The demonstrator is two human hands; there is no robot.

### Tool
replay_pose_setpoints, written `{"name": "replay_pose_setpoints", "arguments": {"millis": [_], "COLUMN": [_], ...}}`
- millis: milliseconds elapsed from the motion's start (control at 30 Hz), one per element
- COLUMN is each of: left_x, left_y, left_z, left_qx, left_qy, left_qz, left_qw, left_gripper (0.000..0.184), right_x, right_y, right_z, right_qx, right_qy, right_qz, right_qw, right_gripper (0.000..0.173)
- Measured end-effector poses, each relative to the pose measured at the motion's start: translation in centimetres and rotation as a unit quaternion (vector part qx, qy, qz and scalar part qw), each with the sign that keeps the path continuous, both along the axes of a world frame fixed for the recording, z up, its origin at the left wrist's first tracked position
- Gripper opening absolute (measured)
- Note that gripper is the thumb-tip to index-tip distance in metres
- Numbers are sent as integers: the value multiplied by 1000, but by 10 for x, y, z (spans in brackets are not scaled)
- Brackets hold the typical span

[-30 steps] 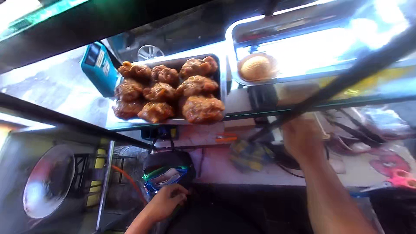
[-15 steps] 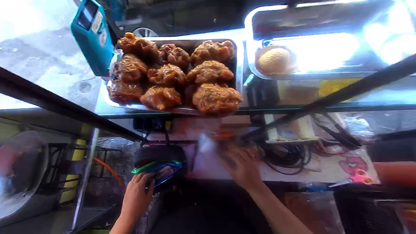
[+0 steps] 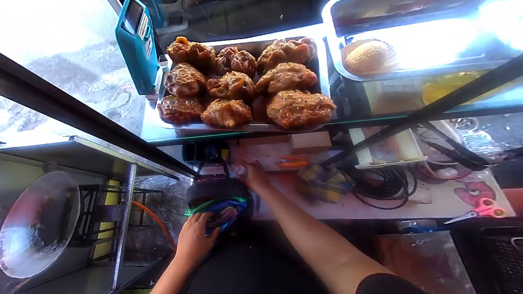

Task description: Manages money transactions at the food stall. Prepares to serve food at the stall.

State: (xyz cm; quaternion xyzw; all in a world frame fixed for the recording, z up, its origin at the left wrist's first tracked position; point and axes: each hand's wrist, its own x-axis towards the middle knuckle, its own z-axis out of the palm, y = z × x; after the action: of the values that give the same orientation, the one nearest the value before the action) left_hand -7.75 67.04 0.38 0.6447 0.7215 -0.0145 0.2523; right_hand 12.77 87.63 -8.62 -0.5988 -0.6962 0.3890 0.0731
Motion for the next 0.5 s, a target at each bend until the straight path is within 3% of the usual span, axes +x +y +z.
{"name": "replay_pose_setpoints", "arguments": {"millis": [133,300,400,500], "left_x": [-4,-12,-16,-17], "left_y": [14,18,16,13], "left_z": [13,12,0,-5], "left_qx": [-91,-111,-61,-30], "left_qy": [1,-13,-29,-64], "left_qz": [-8,-60,-112,-146], "left_qw": [996,992,991,987], "left_gripper": [49,46,35,26], "right_x": [18,118,202,262], "right_y": [-13,-70,-87,-73], "right_z": [20,75,123,171], "right_qx": [21,183,263,314], "right_qy": [80,36,-42,-88], "right_qz": [-35,-104,-227,-341], "right_qw": [996,977,937,882], "right_gripper": [37,15,25,40]}}
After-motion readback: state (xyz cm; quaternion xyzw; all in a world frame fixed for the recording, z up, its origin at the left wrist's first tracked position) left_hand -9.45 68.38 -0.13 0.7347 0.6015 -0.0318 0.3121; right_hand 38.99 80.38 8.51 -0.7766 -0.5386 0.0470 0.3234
